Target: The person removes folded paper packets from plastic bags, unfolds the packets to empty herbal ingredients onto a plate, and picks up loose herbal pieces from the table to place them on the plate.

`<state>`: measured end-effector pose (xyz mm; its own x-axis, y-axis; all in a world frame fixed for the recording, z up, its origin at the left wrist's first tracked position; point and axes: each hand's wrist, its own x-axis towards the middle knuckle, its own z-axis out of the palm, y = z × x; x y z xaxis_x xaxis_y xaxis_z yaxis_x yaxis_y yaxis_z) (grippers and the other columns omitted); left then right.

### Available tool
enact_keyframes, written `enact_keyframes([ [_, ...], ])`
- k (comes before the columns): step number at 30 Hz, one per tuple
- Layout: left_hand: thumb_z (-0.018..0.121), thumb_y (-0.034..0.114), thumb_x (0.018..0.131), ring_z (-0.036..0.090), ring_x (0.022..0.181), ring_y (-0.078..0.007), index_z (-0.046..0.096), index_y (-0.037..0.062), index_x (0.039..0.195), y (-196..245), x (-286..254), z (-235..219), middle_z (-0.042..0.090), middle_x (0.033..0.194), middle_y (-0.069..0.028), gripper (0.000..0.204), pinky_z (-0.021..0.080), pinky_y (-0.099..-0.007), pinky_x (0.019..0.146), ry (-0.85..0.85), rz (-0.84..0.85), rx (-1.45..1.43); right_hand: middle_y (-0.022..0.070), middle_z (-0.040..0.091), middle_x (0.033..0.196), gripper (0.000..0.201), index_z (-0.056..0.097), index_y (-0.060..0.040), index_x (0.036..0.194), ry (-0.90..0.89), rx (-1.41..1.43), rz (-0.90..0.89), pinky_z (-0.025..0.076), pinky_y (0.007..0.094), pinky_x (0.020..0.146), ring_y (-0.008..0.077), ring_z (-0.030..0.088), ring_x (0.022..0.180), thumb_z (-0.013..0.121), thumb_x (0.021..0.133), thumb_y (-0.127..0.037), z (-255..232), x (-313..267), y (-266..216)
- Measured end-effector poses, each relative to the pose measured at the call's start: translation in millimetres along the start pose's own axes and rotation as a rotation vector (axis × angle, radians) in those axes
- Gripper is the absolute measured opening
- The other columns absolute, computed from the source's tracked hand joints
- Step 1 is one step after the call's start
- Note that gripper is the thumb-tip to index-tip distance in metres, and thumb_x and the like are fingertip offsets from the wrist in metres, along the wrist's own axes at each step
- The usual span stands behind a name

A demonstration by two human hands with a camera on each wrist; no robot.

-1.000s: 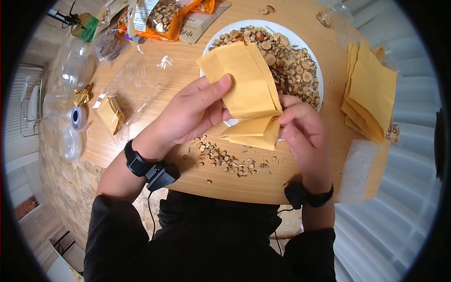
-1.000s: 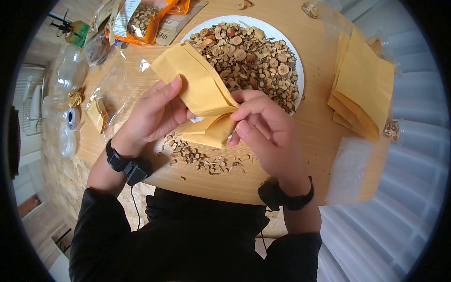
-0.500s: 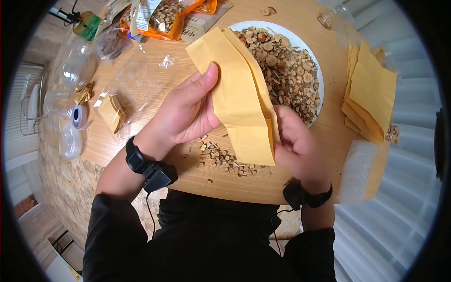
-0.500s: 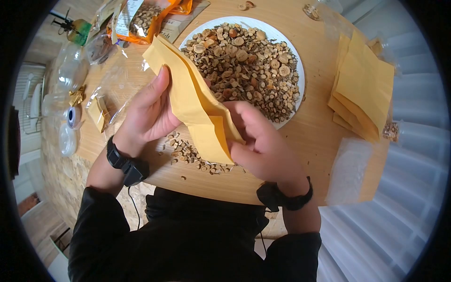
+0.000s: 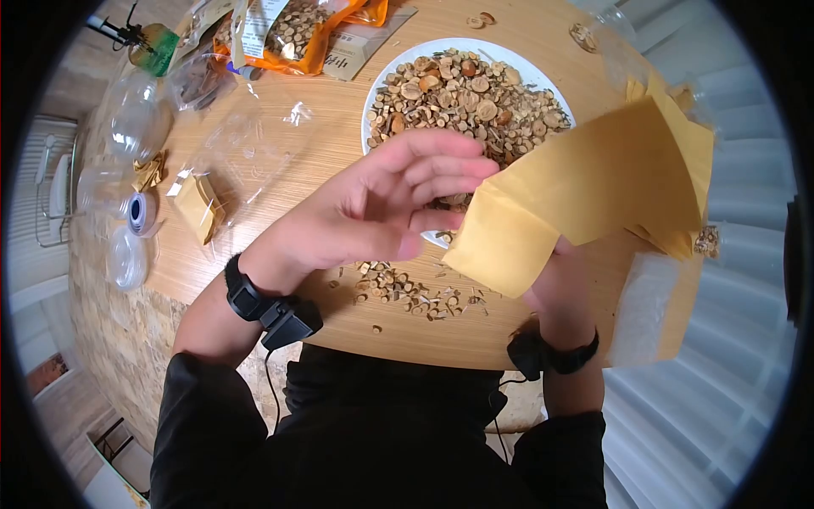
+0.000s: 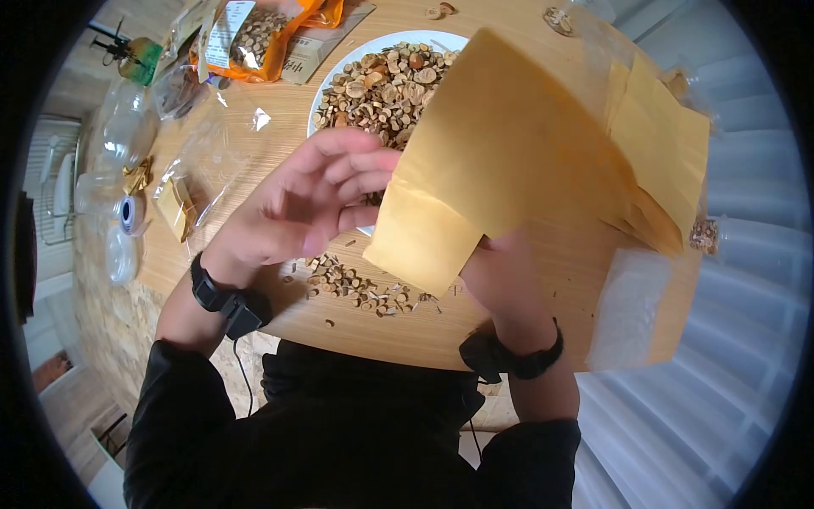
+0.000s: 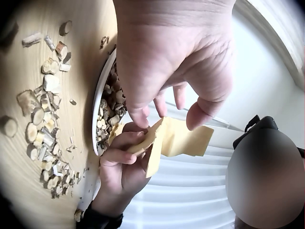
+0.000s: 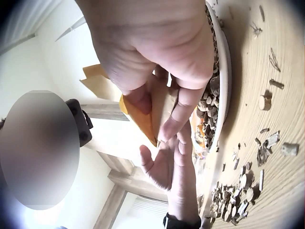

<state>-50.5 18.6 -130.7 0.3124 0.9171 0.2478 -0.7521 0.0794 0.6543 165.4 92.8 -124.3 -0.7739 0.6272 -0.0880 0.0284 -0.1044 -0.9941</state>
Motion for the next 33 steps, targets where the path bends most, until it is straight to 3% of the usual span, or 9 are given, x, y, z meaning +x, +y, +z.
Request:
enact_keyframes([
  [2,0.053,-0.014,0.072,0.03,0.132,-0.0214,0.027,0.007,0.139,0,-1,4,0.033,0.141,-0.0105,0.075,0.031,-0.0362,0.104,0.001,-0.011,0.031,0.0061,0.063,0.1,0.03,0.057,0.0003,0.11,0.161,0.232,0.024,0.05,0.0264,0.073,0.0135,0.059,0.089,0.063,0.081,0.002,11,4,-10],
  [6,0.061,-0.009,0.067,0.03,0.132,-0.0228,0.027,0.0043,0.139,-4,-2,12,0.033,0.141,-0.0121,0.081,0.028,-0.0359,0.105,0.028,-0.086,0.164,0.0058,0.062,0.1,0.026,0.058,0.0005,0.107,0.204,0.166,0.042,0.049,0.0269,0.073,0.014,0.059,0.089,0.061,0.081,0.002,7,-1,-1],
  [9,0.065,-0.007,0.07,0.031,0.132,-0.021,0.029,0.0014,0.138,-3,0,13,0.035,0.14,-0.0112,0.078,0.026,-0.0338,0.105,-0.032,-0.123,0.297,0.0056,0.062,0.1,0.025,0.059,0.0005,0.106,0.168,0.336,0.058,0.049,0.0276,0.073,0.0145,0.059,0.087,0.061,0.081,0.001,7,-2,4],
  [12,0.067,-0.003,0.073,0.033,0.13,-0.0202,0.029,0.0019,0.138,-2,-1,18,0.037,0.138,-0.011,0.076,0.027,-0.0326,0.105,-0.007,-0.129,0.464,0.0051,0.063,0.099,0.026,0.059,0.0005,0.107,0.191,0.141,0.053,0.049,0.0277,0.073,0.0139,0.059,0.087,0.062,0.081,-0.001,3,-6,13],
  [19,0.063,0.006,0.081,0.037,0.127,-0.0198,0.03,0.0029,0.137,-6,0,8,0.043,0.132,-0.0103,0.065,0.03,-0.0324,0.103,0.034,-0.071,0.38,0.0038,0.062,0.099,0.028,0.058,-0.0007,0.106,0.149,0.157,0.02,0.048,0.0269,0.074,0.0121,0.058,0.089,0.066,0.081,-0.007,11,-1,1],
  [21,0.057,0.011,0.088,0.045,0.115,-0.0145,0.033,0.0039,0.134,0,1,12,0.048,0.125,-0.0078,0.052,0.039,-0.0279,0.092,0.118,-0.111,0.328,0.0041,0.061,0.099,0.03,0.057,-0.0006,0.108,0.139,0.147,-0.035,0.048,0.0269,0.075,0.0122,0.058,0.089,0.067,0.08,-0.009,14,2,-3],
  [24,0.051,0.026,0.094,0.05,0.107,-0.0134,0.041,0.0024,0.129,-6,-3,16,0.054,0.116,-0.0075,0.043,0.042,-0.0274,0.088,0.305,-0.084,0.387,0.0052,0.06,0.1,0.036,0.055,0.0006,0.11,0.196,0.197,-0.03,0.048,0.0265,0.076,0.0124,0.058,0.09,0.069,0.08,-0.013,17,3,-8],
  [27,0.045,0.032,0.096,0.055,0.098,-0.0138,0.049,-0.0007,0.12,-6,-4,9,0.059,0.107,-0.0077,0.041,0.045,-0.0274,0.084,0.328,-0.116,0.316,0.0057,0.06,0.101,0.038,0.054,0.001,0.11,0.179,0.186,-0.028,0.047,0.0267,0.077,0.0127,0.057,0.09,0.07,0.079,-0.015,14,4,-6],
  [33,0.041,0.032,0.097,0.06,0.092,-0.0183,0.052,-0.0073,0.112,-4,-2,12,0.061,0.101,-0.0133,0.043,0.048,-0.0287,0.084,0.471,-0.121,0.1,0.0051,0.06,0.099,0.036,0.054,0.0004,0.11,0.187,0.101,-0.085,0.047,0.0263,0.074,0.012,0.057,0.088,0.067,0.082,-0.017,11,4,-3],
])
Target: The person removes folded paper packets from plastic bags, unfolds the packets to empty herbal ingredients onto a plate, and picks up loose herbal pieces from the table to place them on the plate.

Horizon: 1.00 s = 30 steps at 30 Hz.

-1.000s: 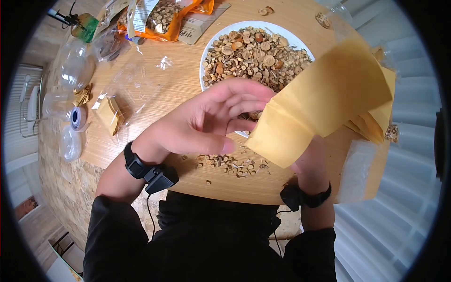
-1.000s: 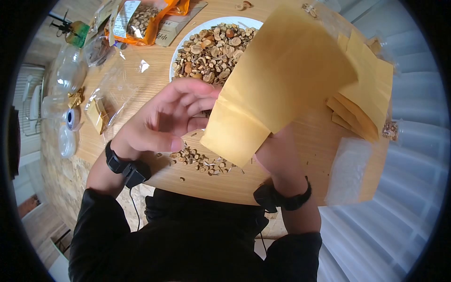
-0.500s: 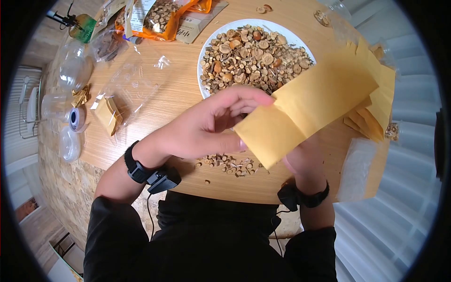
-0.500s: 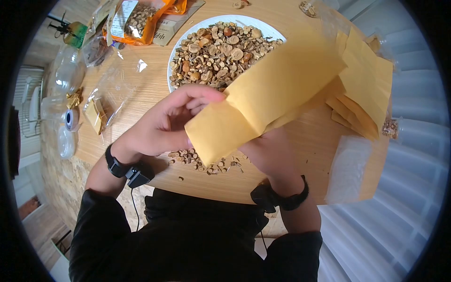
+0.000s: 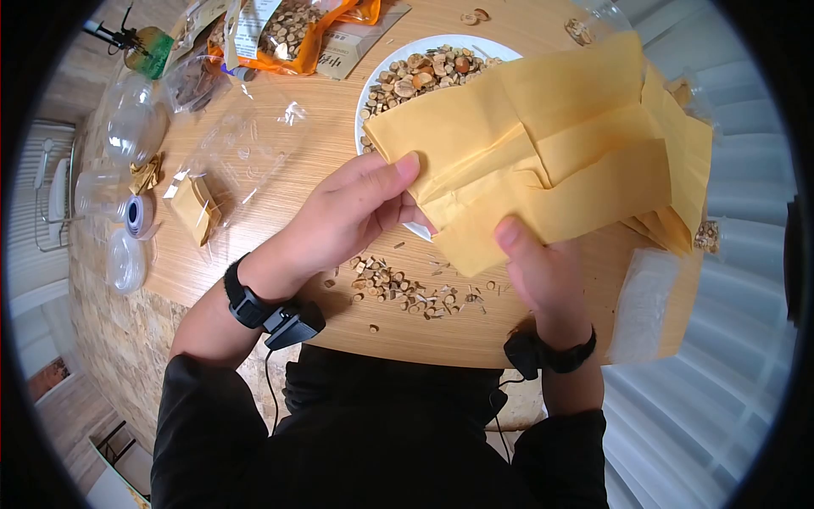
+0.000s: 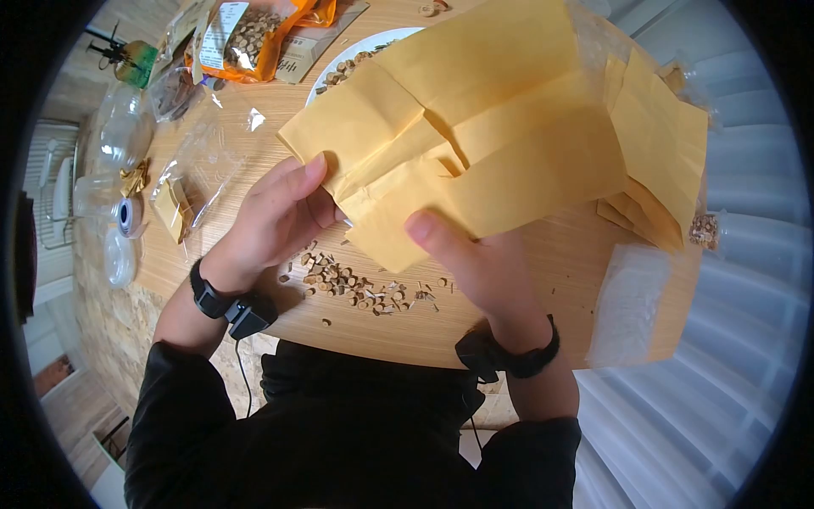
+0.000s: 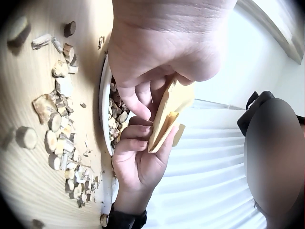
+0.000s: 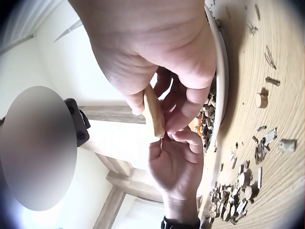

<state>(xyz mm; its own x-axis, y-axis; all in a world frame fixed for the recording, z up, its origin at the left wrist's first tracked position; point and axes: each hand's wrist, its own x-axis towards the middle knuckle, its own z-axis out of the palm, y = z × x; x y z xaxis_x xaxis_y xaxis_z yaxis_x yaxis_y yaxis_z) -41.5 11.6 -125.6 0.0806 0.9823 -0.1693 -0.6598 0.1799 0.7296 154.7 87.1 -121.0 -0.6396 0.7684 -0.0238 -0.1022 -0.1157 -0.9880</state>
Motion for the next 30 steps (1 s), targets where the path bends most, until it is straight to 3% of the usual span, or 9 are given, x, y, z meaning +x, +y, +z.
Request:
enact_keyframes([
  [5,0.04,0.03,0.098,0.06,0.095,-0.0201,0.051,-0.0079,0.113,1,2,-5,0.061,0.104,-0.0156,0.042,0.049,-0.0293,0.084,-0.041,0.037,-0.115,0.0067,0.058,0.098,0.028,0.051,-0.0017,0.108,0.106,0.173,0.123,0.048,0.0264,0.07,0.0142,0.058,0.083,0.059,0.087,-0.018,-5,3,4],
  [11,0.035,0.028,0.099,0.058,0.102,-0.0231,0.044,-0.0079,0.12,4,7,1,0.056,0.115,-0.0186,0.043,0.047,-0.032,0.089,0.042,0.129,-0.139,0.0131,0.048,0.118,0.037,0.037,-0.006,0.122,0.093,0.371,-0.006,0.052,0.0308,0.072,0.022,0.056,0.097,0.052,0.088,-0.01,-4,10,-2],
  [14,0.034,0.028,0.099,0.052,0.111,-0.0248,0.042,-0.0075,0.123,2,8,-1,0.051,0.122,-0.0197,0.044,0.044,-0.0355,0.095,0.0,0.162,-0.13,0.017,0.042,0.129,0.046,0.032,-0.0032,0.13,0.086,0.225,-0.021,0.051,0.0332,0.078,0.0271,0.051,0.11,0.051,0.088,-0.006,-8,9,-3],
  [18,0.032,0.029,0.099,0.04,0.124,-0.0261,0.035,-0.0064,0.13,0,6,-2,0.04,0.134,-0.0187,0.047,0.036,-0.0403,0.103,-0.139,0.107,-0.143,0.0178,0.032,0.141,0.057,0.024,0.0,0.139,-0.026,0.138,-0.018,0.049,0.0312,0.08,0.027,0.048,0.117,0.047,0.087,-0.007,2,7,-12],
  [20,0.031,0.029,0.099,0.038,0.126,-0.0262,0.031,-0.0061,0.132,1,5,-1,0.037,0.136,-0.0181,0.048,0.034,-0.0405,0.105,-0.196,0.102,-0.151,0.0211,0.024,0.144,0.074,0.009,0.0018,0.142,-0.107,0.188,0.01,0.047,0.0357,0.088,0.031,0.037,0.128,0.054,0.083,0.003,0,7,-15],
  [25,0.028,0.029,0.1,0.034,0.129,-0.0281,0.023,-0.0064,0.137,-3,3,0,0.033,0.14,-0.0189,0.052,0.03,-0.0411,0.108,-0.308,0.072,-0.189,0.0198,0.023,0.145,0.079,0.009,0.0026,0.142,-0.117,0.159,-0.044,0.046,0.036,0.09,0.0278,0.037,0.127,0.056,0.078,0.009,0,6,-16],
  [27,0.032,0.035,0.098,0.03,0.131,-0.0319,0.024,0.0041,0.14,-3,4,-2,0.029,0.143,-0.0174,0.053,0.031,-0.0451,0.106,-0.384,0.058,-0.081,0.0193,0.023,0.145,0.081,0.009,0.0025,0.142,-0.137,0.12,-0.05,0.046,0.036,0.091,0.0269,0.037,0.127,0.057,0.077,0.01,0,6,-15],
  [30,0.031,0.035,0.098,0.032,0.13,-0.0325,0.023,0.0034,0.14,-3,2,-3,0.028,0.143,-0.0176,0.053,0.03,-0.0463,0.106,-0.379,0.02,-0.047,0.0184,0.026,0.143,0.078,0.011,0.0016,0.142,-0.074,0.045,-0.116,0.048,0.035,0.087,0.025,0.042,0.122,0.055,0.078,0.01,1,6,-11],
])
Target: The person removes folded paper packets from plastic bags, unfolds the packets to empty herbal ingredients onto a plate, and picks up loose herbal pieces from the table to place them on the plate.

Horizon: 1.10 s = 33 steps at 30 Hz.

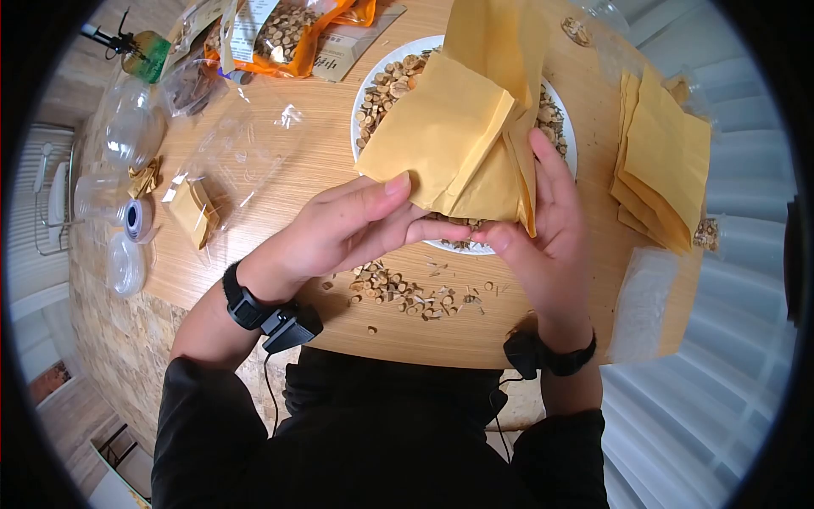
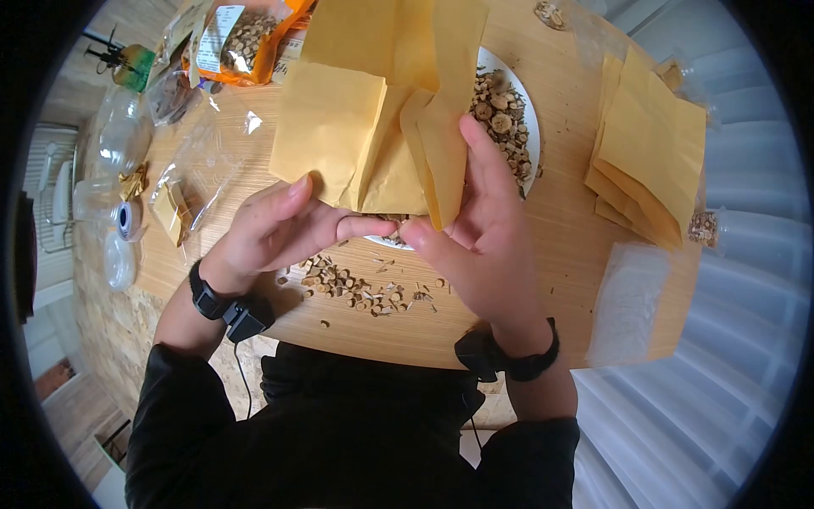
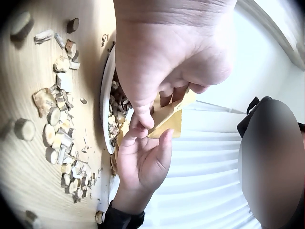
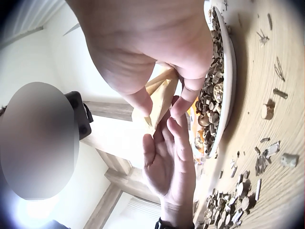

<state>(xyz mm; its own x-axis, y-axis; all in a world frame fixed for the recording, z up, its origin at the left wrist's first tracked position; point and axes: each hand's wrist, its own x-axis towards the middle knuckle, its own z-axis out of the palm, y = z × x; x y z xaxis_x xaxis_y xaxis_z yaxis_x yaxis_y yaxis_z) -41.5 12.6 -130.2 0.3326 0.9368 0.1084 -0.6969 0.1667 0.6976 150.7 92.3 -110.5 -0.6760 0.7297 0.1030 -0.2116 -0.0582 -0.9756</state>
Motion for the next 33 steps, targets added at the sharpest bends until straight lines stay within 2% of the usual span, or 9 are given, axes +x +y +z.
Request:
enact_keyframes([
  [5,0.03,0.033,0.098,0.036,0.128,-0.033,0.023,0.0026,0.14,1,3,0,0.031,0.142,-0.0183,0.052,0.032,-0.0471,0.105,-0.016,0.031,-0.01,0.0151,0.047,0.125,0.053,0.028,-0.0002,0.135,0.151,0.127,0.122,0.054,0.0362,0.074,0.0236,0.057,0.1,0.048,0.086,-0.001,-3,-1,1],
  [11,0.029,0.03,0.099,0.038,0.127,-0.0276,0.029,0.001,0.137,4,4,-1,0.037,0.14,-0.015,0.047,0.037,-0.0424,0.101,0.131,0.129,-0.216,0.0146,0.054,0.115,0.028,0.044,0.0003,0.116,0.227,0.34,0.171,0.055,0.0374,0.065,0.0261,0.059,0.094,0.045,0.088,-0.002,-9,-3,-3],
  [15,0.028,0.032,0.099,0.044,0.122,-0.0277,0.032,0.0039,0.136,6,4,-10,0.043,0.135,-0.015,0.046,0.04,-0.0414,0.099,0.175,0.161,-0.286,0.0147,0.054,0.115,0.028,0.044,0.0002,0.117,0.145,0.414,0.172,0.055,0.039,0.065,0.0273,0.059,0.096,0.043,0.089,-0.004,-9,-1,-3],
  [21,0.028,0.034,0.099,0.052,0.115,-0.0238,0.033,0.0039,0.134,10,2,-17,0.05,0.128,-0.0131,0.047,0.044,-0.0377,0.094,0.255,0.131,-0.216,0.0175,0.052,0.119,0.039,0.034,0.0001,0.129,0.043,0.449,0.268,0.056,0.0416,0.067,0.0305,0.057,0.104,0.035,0.095,-0.02,-8,-2,-4],
  [24,0.03,0.035,0.099,0.052,0.114,-0.0221,0.034,0.0038,0.134,11,2,-17,0.051,0.128,-0.0122,0.048,0.044,-0.0369,0.094,0.294,0.153,-0.124,0.018,0.049,0.124,0.048,0.03,0.0003,0.132,-0.056,0.622,0.254,0.055,0.044,0.069,0.032,0.054,0.108,0.028,0.098,-0.033,-14,-1,3],
  [26,0.032,0.036,0.098,0.052,0.115,-0.0213,0.034,0.0038,0.134,12,4,-10,0.051,0.128,-0.0117,0.048,0.044,-0.0359,0.094,0.363,0.16,-0.13,0.017,0.044,0.129,0.063,0.028,-0.0009,0.134,-0.089,0.953,0.185,0.053,0.047,0.075,0.0331,0.051,0.114,0.026,0.095,-0.05,-15,0,5],
  [27,0.033,0.036,0.098,0.052,0.115,-0.0205,0.034,0.0038,0.134,13,5,-5,0.051,0.128,-0.0112,0.049,0.043,-0.0349,0.094,0.432,0.167,-0.137,0.017,0.044,0.129,0.063,0.028,-0.0009,0.134,-0.089,0.953,0.185,0.053,0.047,0.075,0.0331,0.051,0.114,0.026,0.095,-0.05,-17,-1,3],
  [29,0.033,0.037,0.098,0.052,0.115,-0.02,0.034,0.0036,0.134,15,7,1,0.051,0.128,-0.011,0.049,0.043,-0.034,0.094,0.449,0.159,-0.146,0.0152,0.038,0.135,0.078,0.022,-0.0023,0.138,-0.043,0.271,0.303,0.05,0.049,0.082,0.0323,0.047,0.118,0.033,0.089,-0.062,-21,-4,-1],
  [33,0.035,0.037,0.098,0.051,0.116,-0.0193,0.034,0.0026,0.134,14,7,0,0.05,0.129,-0.0108,0.05,0.042,-0.0323,0.095,0.468,0.169,-0.052,0.0142,0.034,0.138,0.086,0.018,-0.0035,0.14,-0.023,0.417,0.219,0.046,0.0498,0.089,0.0305,0.042,0.123,0.04,0.084,-0.065,-15,-7,3],
])
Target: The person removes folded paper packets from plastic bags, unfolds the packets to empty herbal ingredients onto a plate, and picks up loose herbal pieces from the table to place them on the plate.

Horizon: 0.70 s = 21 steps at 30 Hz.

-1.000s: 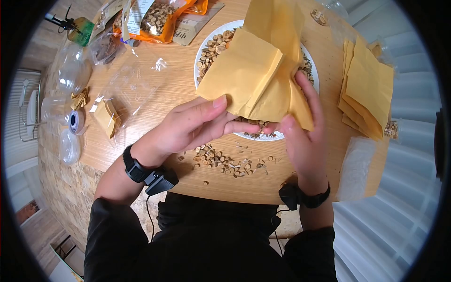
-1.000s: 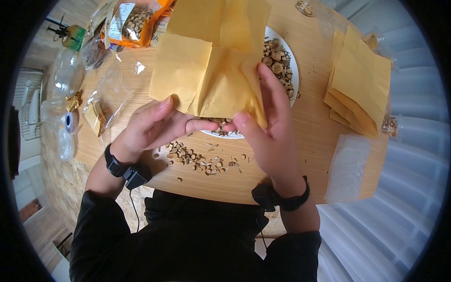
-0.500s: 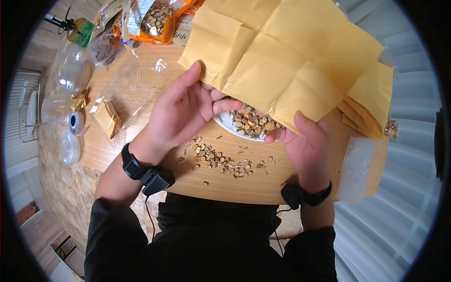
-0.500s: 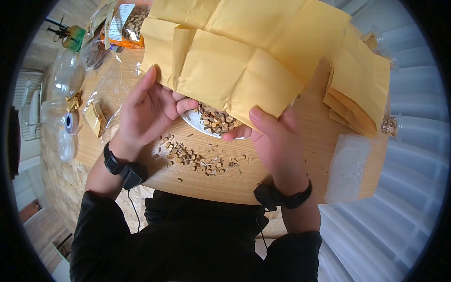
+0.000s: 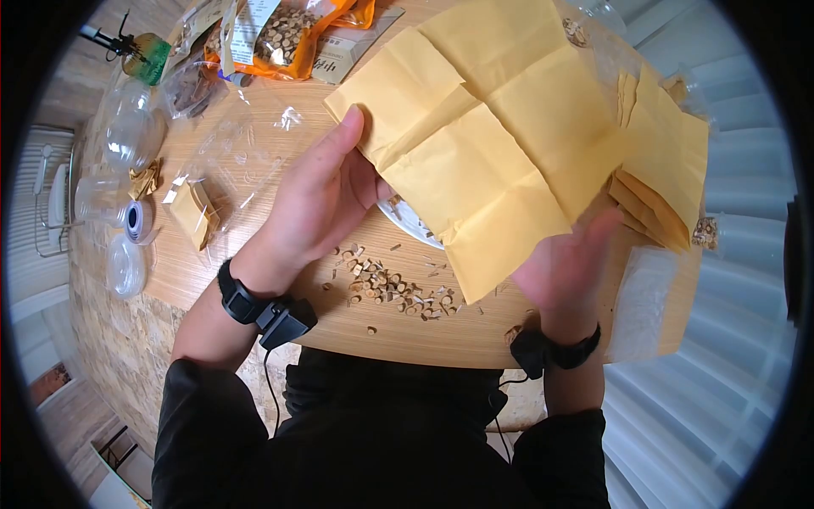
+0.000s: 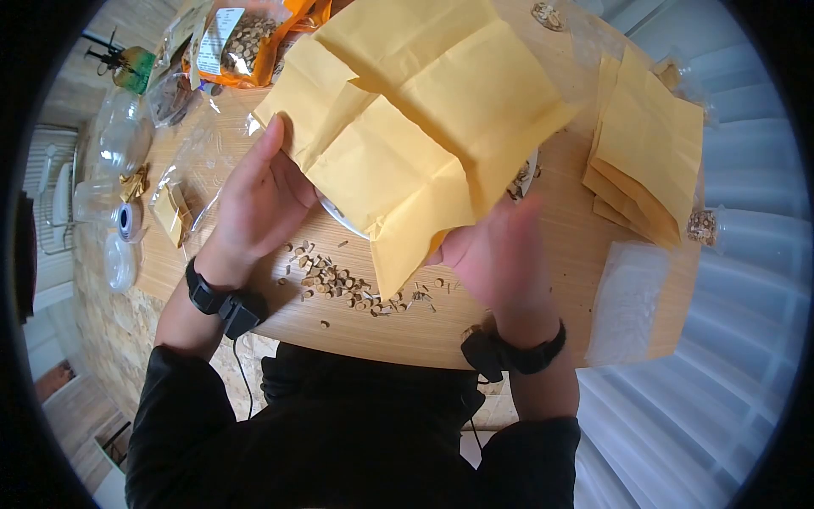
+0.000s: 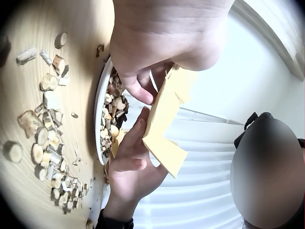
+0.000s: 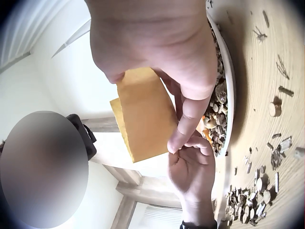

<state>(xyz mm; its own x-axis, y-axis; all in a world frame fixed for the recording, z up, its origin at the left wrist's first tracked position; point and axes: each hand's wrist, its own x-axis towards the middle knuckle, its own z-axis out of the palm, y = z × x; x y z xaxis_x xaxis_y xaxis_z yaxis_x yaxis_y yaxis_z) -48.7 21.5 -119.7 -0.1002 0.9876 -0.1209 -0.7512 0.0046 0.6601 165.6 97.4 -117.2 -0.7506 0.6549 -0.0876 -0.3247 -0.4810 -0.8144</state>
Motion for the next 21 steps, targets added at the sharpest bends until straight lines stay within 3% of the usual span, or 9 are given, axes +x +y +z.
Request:
enact_keyframes([
  [2,0.035,0.037,0.098,0.051,0.116,-0.0194,0.034,0.0021,0.134,0,1,-7,0.05,0.129,-0.0109,0.05,0.041,-0.0326,0.096,-0.008,0.006,0.031,0.0125,0.031,0.14,0.086,0.018,-0.004,0.141,-0.324,0.294,-0.019,0.042,0.0493,0.094,0.0291,0.037,0.126,0.046,0.084,-0.062,-16,1,9],
  [3,0.036,0.037,0.097,0.051,0.116,-0.0196,0.034,0.0016,0.133,0,1,-9,0.05,0.129,-0.0111,0.051,0.04,-0.0329,0.097,-0.017,0.011,0.063,0.0125,0.031,0.14,0.086,0.018,-0.004,0.141,-0.325,0.294,-0.019,0.042,0.0493,0.094,0.0291,0.037,0.126,0.046,0.084,-0.062,-15,1,9],
  [6,0.036,0.039,0.097,0.05,0.117,-0.0198,0.034,0.0013,0.133,2,-2,-2,0.049,0.129,-0.0108,0.052,0.038,-0.0336,0.1,-0.014,0.048,0.097,0.0119,0.032,0.141,0.079,0.019,-0.0047,0.14,-0.247,0.209,-0.001,0.038,0.0498,0.098,0.0281,0.035,0.128,0.046,0.087,-0.056,-7,-2,6],
  [8,0.037,0.039,0.097,0.049,0.118,-0.0199,0.034,0.0013,0.134,1,-3,-2,0.049,0.129,-0.011,0.053,0.038,-0.0341,0.1,-0.025,0.043,0.09,0.0111,0.033,0.14,0.071,0.02,-0.005,0.14,0.1,0.102,0.111,0.036,0.0486,0.101,0.0266,0.036,0.128,0.049,0.09,-0.046,5,-1,1],
  [12,0.037,0.04,0.097,0.047,0.121,-0.0202,0.033,0.0026,0.134,1,-2,-1,0.048,0.131,-0.0109,0.053,0.037,-0.0354,0.101,-0.027,0.034,0.057,0.0114,0.034,0.139,0.06,0.022,-0.0057,0.139,0.094,0.255,0.156,0.036,0.0471,0.1,0.0263,0.036,0.128,0.046,0.093,-0.036,2,-1,-2],
  [14,0.037,0.04,0.096,0.047,0.121,-0.0203,0.033,0.0034,0.135,2,-2,-4,0.047,0.132,-0.0107,0.053,0.037,-0.0357,0.101,-0.028,0.003,0.004,0.0124,0.047,0.129,0.049,0.039,-0.0039,0.131,0.094,0.423,0.145,0.041,0.0402,0.095,0.0256,0.046,0.12,0.055,0.089,-0.023,-3,-2,-3],
  [15,0.037,0.041,0.096,0.046,0.122,-0.0204,0.033,0.0042,0.135,2,-2,-5,0.047,0.132,-0.0104,0.053,0.037,-0.0359,0.101,-0.028,-0.028,-0.049,0.0124,0.047,0.129,0.049,0.039,-0.0039,0.131,0.094,0.423,0.144,0.041,0.0402,0.095,0.0256,0.046,0.12,0.055,0.089,-0.023,-12,-5,0],
  [17,0.036,0.041,0.096,0.046,0.122,-0.0204,0.033,0.0048,0.135,4,-2,-6,0.047,0.132,-0.0102,0.053,0.038,-0.0357,0.101,-0.053,-0.044,-0.063,0.0122,0.059,0.113,0.035,0.056,-0.002,0.114,0.178,-0.882,0.006,0.044,0.0343,0.089,0.025,0.056,0.107,0.064,0.081,-0.009,-30,-13,6],
  [21,0.035,0.041,0.097,0.048,0.12,-0.0206,0.032,0.0053,0.135,3,-2,-8,0.047,0.132,-0.0102,0.053,0.039,-0.0362,0.101,-0.07,-0.1,-0.11,0.0109,0.064,0.102,0.03,0.062,-0.0004,0.103,0.189,-0.653,-0.025,0.046,0.0304,0.084,0.0237,0.061,0.098,0.068,0.074,0.002,-9,-11,5],
])
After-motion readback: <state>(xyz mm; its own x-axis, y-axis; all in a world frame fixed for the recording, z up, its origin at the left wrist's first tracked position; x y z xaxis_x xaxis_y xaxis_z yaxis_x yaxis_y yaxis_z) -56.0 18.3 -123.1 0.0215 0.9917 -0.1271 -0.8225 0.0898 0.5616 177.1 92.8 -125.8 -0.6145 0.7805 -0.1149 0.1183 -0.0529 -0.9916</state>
